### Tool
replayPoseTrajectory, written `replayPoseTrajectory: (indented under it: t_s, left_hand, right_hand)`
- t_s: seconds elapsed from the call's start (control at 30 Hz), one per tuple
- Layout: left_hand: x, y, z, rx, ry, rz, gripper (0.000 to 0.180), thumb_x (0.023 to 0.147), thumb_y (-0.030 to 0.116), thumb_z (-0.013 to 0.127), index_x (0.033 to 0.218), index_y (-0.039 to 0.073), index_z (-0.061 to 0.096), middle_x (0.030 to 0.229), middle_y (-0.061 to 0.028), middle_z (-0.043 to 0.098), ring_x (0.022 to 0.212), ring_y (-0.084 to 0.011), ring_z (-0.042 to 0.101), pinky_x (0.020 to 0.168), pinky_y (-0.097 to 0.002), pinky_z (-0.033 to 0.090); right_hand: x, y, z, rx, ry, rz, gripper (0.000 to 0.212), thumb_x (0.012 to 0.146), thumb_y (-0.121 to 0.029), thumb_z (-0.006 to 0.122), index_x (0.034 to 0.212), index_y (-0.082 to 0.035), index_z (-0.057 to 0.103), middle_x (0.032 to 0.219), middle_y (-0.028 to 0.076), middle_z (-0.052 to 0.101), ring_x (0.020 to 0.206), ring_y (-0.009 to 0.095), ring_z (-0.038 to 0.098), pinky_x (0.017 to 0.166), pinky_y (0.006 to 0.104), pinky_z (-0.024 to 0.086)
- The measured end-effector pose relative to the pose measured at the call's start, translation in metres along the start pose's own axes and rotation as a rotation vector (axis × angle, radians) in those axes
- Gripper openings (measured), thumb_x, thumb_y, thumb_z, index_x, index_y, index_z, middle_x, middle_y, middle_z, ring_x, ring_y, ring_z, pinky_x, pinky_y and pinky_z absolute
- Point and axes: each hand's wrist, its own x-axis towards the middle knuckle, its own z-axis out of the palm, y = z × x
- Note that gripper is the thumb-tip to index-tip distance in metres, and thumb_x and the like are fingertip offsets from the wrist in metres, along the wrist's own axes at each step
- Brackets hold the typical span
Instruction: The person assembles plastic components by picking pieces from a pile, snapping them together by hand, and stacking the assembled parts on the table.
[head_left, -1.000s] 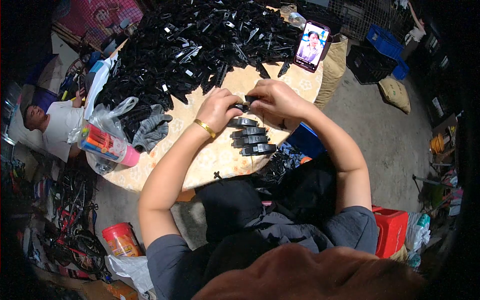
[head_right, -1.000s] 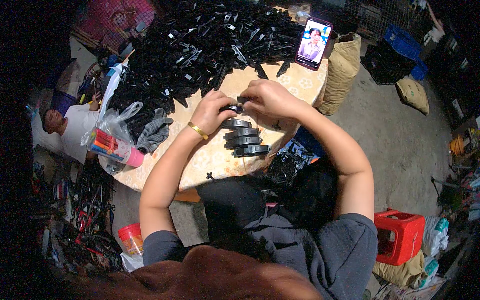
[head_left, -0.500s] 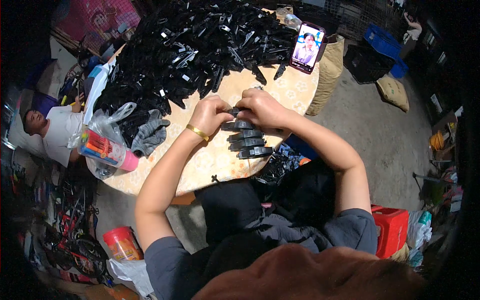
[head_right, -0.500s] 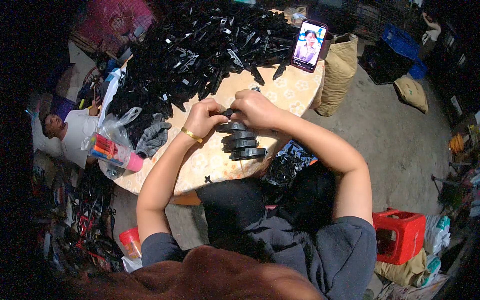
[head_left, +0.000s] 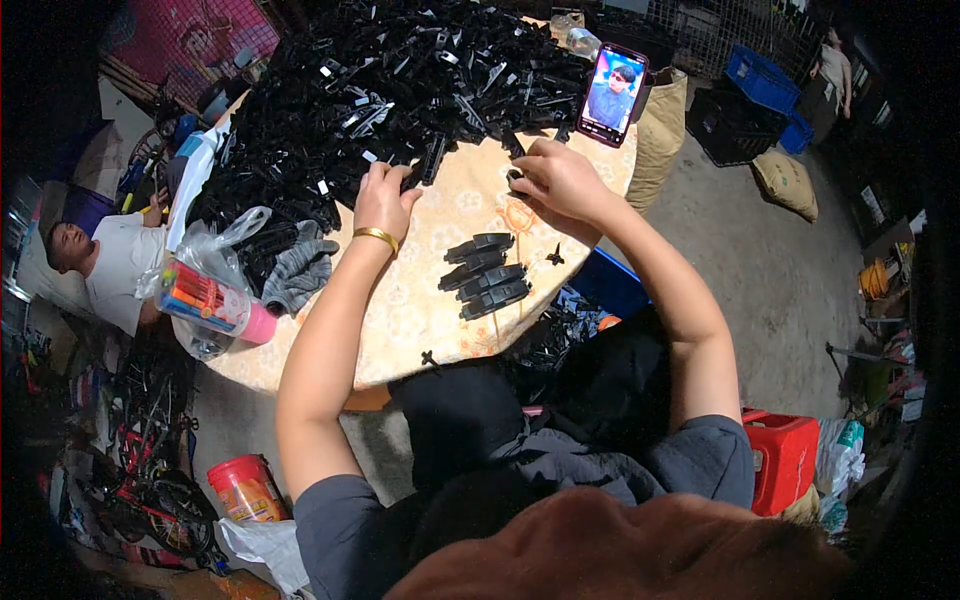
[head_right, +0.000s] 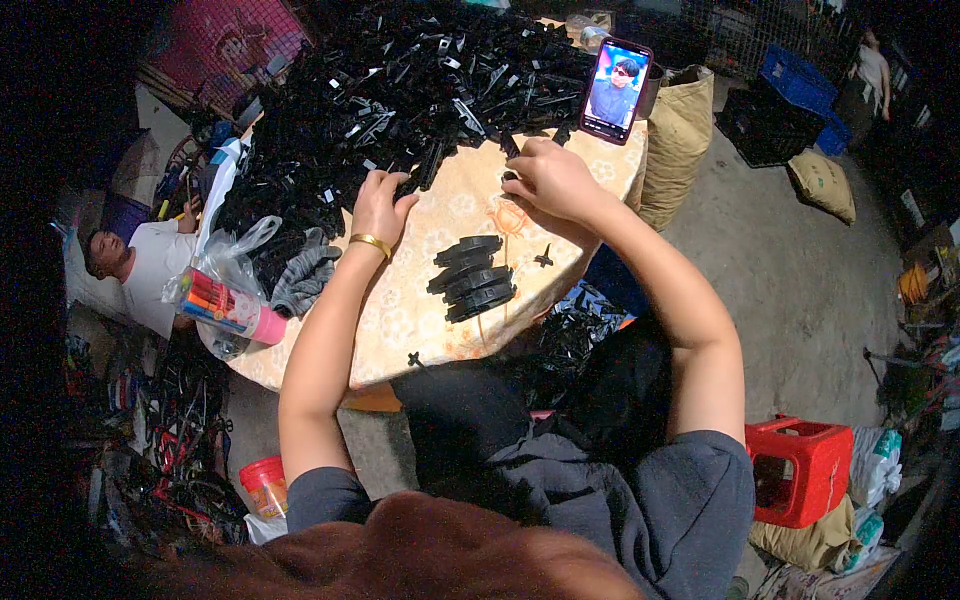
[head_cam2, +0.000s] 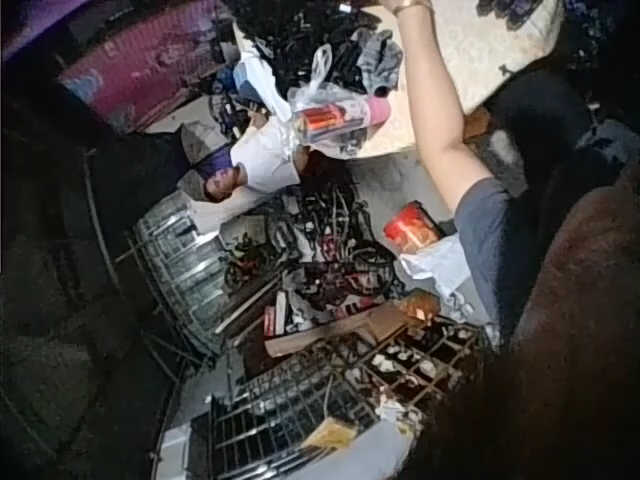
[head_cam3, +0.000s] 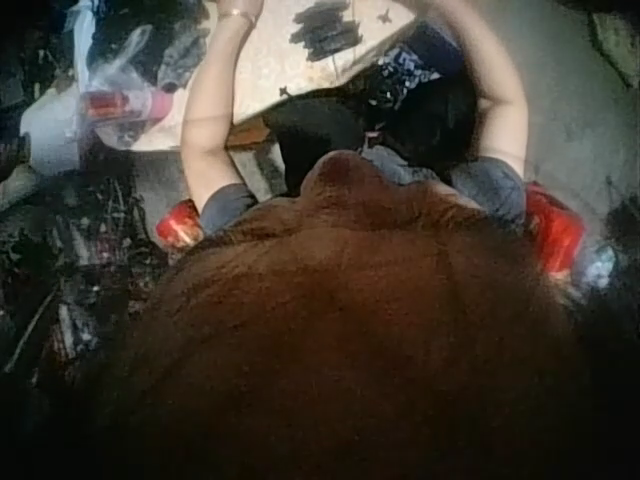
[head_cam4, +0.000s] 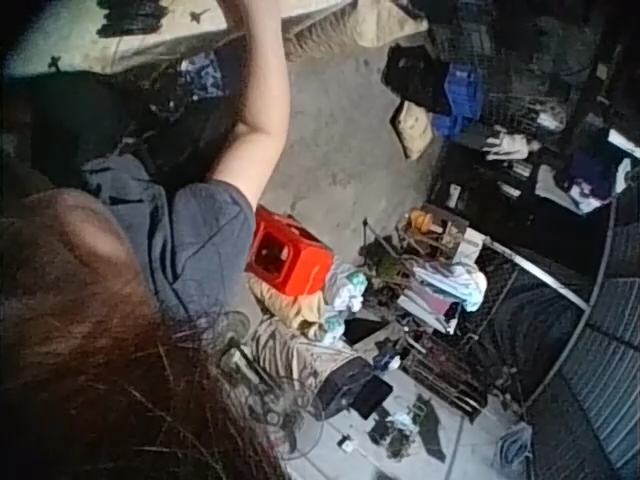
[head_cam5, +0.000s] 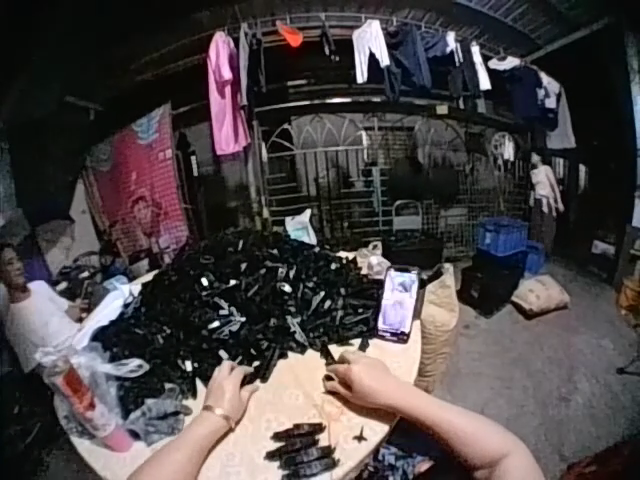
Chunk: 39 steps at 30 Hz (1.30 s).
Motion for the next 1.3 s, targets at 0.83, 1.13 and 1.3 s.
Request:
replayPoseTrajectory:
  t_s: [0.83,1.13,1.3]
  left_hand:
    - [-0.022,0.043,-0.020,-0.316,-0.313,-0.045,0.019,0.066,0.012,0.072,0.081,0.001,0.065,0.078,-0.0140,0.057,0.078,-0.0308,0.056,0.071,-0.0377,0.045]
    - [-0.019,0.048,-0.022,-0.370,-0.344,-0.066,0.019,0.065,0.013,0.072,0.082,0.004,0.068,0.076,-0.0133,0.058,0.076,-0.0298,0.057,0.070,-0.0365,0.046]
    - [-0.018,0.049,-0.024,-0.351,-0.342,-0.071,0.019,0.064,0.014,0.072,0.081,0.004,0.069,0.075,-0.0132,0.058,0.073,-0.0294,0.058,0.068,-0.0363,0.046]
  right_hand:
    - [0.000,-0.024,-0.006,0.480,-0.372,0.156,0.021,0.080,-0.024,0.064,0.093,-0.008,0.065,0.084,0.016,0.064,0.080,0.033,0.061,0.071,0.0405,0.048]
    - [0.002,-0.029,0.004,0.251,-0.166,-0.057,0.025,0.072,-0.020,0.069,0.093,-0.006,0.067,0.078,0.011,0.056,0.084,0.029,0.054,0.074,0.0377,0.045]
    - [0.008,-0.035,-0.002,0.152,-0.229,-0.113,0.024,0.072,-0.020,0.071,0.091,-0.005,0.068,0.078,0.009,0.055,0.081,0.026,0.053,0.070,0.0360,0.044]
